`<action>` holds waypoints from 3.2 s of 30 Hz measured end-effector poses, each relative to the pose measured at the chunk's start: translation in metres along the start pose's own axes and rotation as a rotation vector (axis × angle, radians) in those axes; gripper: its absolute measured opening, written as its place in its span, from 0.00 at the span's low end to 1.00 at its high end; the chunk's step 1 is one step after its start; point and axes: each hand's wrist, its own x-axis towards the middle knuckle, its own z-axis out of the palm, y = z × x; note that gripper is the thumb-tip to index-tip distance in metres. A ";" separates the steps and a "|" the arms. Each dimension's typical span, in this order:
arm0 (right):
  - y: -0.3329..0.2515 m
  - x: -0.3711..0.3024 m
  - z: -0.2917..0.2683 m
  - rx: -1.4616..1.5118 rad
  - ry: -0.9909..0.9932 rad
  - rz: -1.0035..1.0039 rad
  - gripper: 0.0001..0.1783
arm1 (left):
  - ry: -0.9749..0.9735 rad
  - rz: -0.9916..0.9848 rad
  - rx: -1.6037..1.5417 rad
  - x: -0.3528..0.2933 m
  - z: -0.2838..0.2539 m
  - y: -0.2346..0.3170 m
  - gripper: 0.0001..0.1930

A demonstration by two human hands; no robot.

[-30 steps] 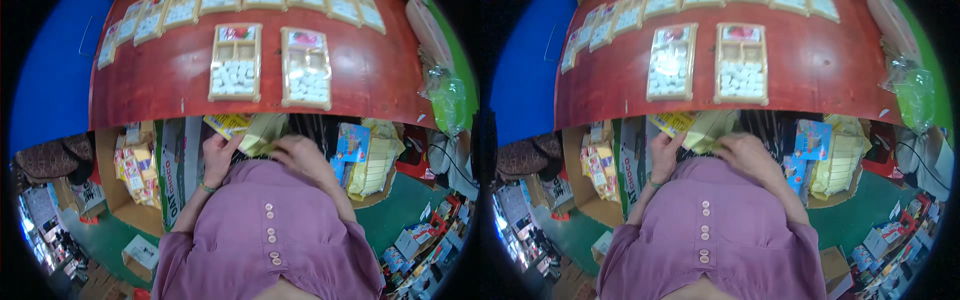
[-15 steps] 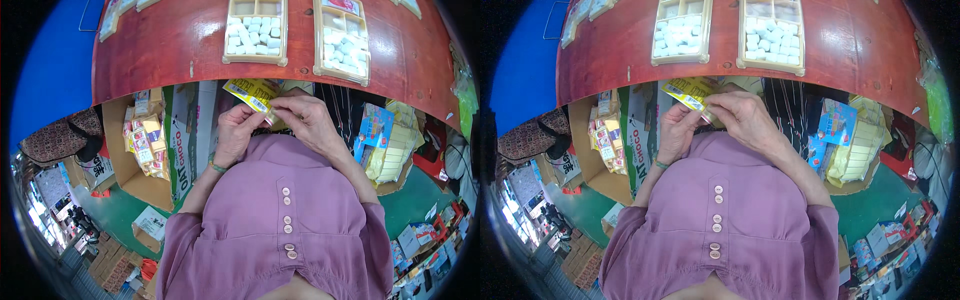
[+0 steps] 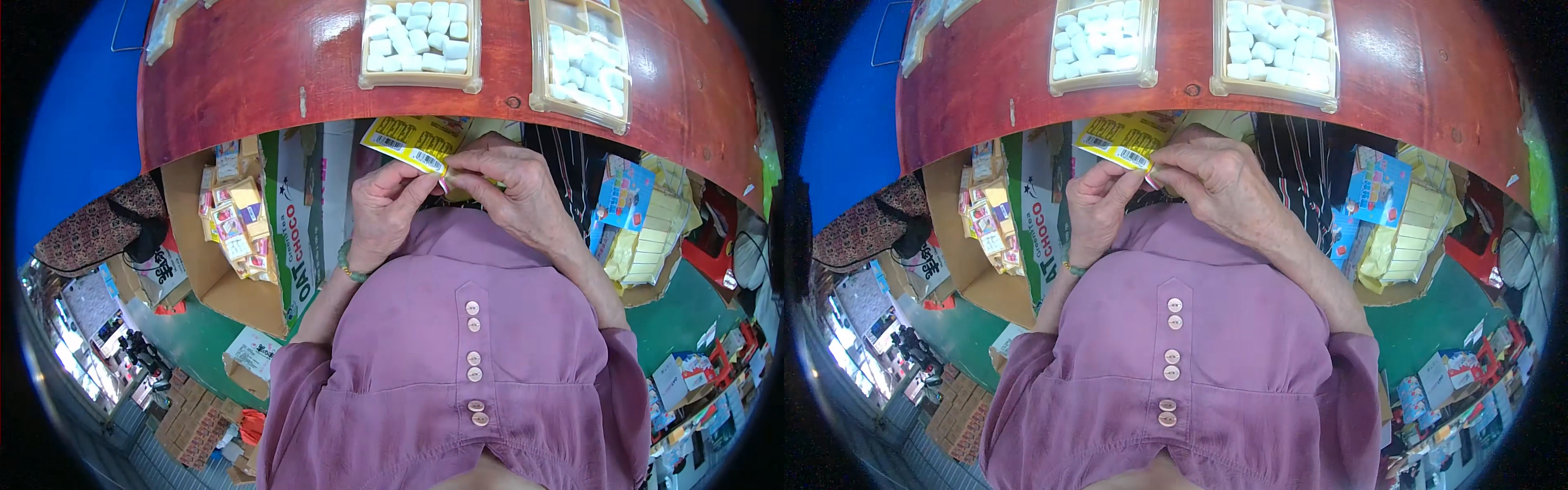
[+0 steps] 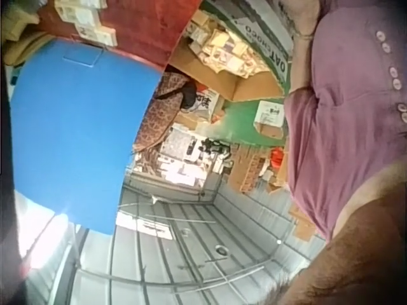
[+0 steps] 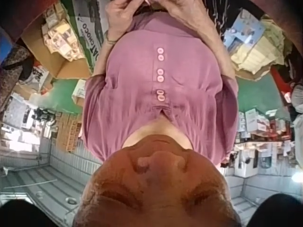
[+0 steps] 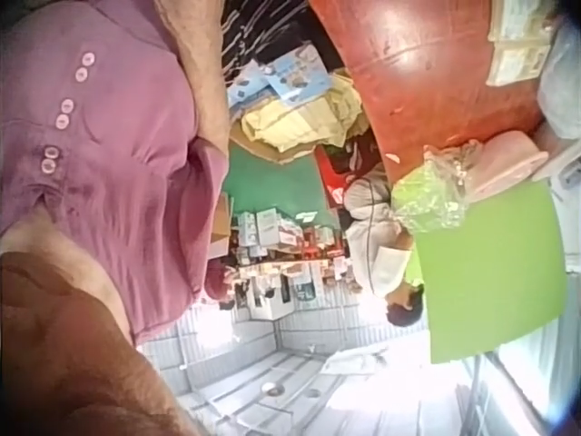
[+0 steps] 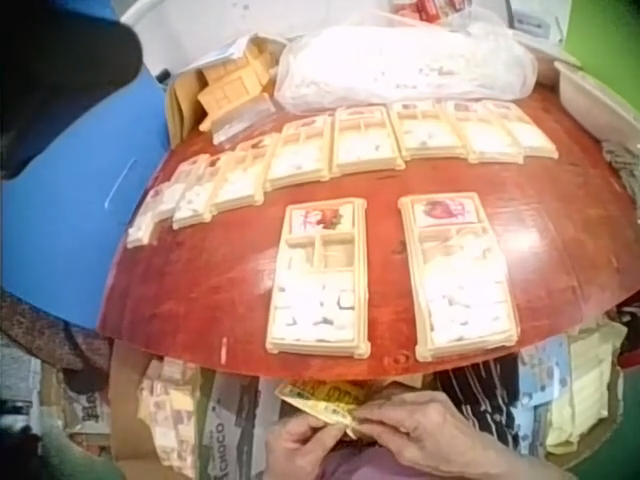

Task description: Manually packaging small white items into plastic trays and sealing them with paper labels.

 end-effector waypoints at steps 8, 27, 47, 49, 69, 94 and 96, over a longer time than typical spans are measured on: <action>-0.002 -0.003 0.001 -0.061 0.030 -0.042 0.10 | -0.019 0.124 0.199 0.001 0.002 0.003 0.03; -0.015 -0.003 0.000 -0.235 0.017 -0.126 0.08 | -0.061 0.258 0.489 0.000 0.005 0.020 0.03; -0.009 -0.001 0.004 -0.074 0.033 0.077 0.19 | -0.042 -0.240 -0.364 0.001 -0.002 0.008 0.07; -0.006 0.001 0.003 -0.093 -0.010 0.076 0.21 | -0.038 -0.271 -0.476 0.001 -0.003 0.005 0.08; 0.000 0.004 0.005 -0.085 0.004 -0.030 0.19 | -0.057 0.108 0.232 0.008 -0.004 0.016 0.05; -0.004 -0.007 0.007 -0.248 0.119 -0.222 0.10 | -0.063 -0.082 -0.118 0.000 0.005 0.010 0.06; 0.000 -0.005 0.007 -0.189 0.111 -0.209 0.07 | -0.092 -0.081 -0.068 0.000 0.002 0.010 0.06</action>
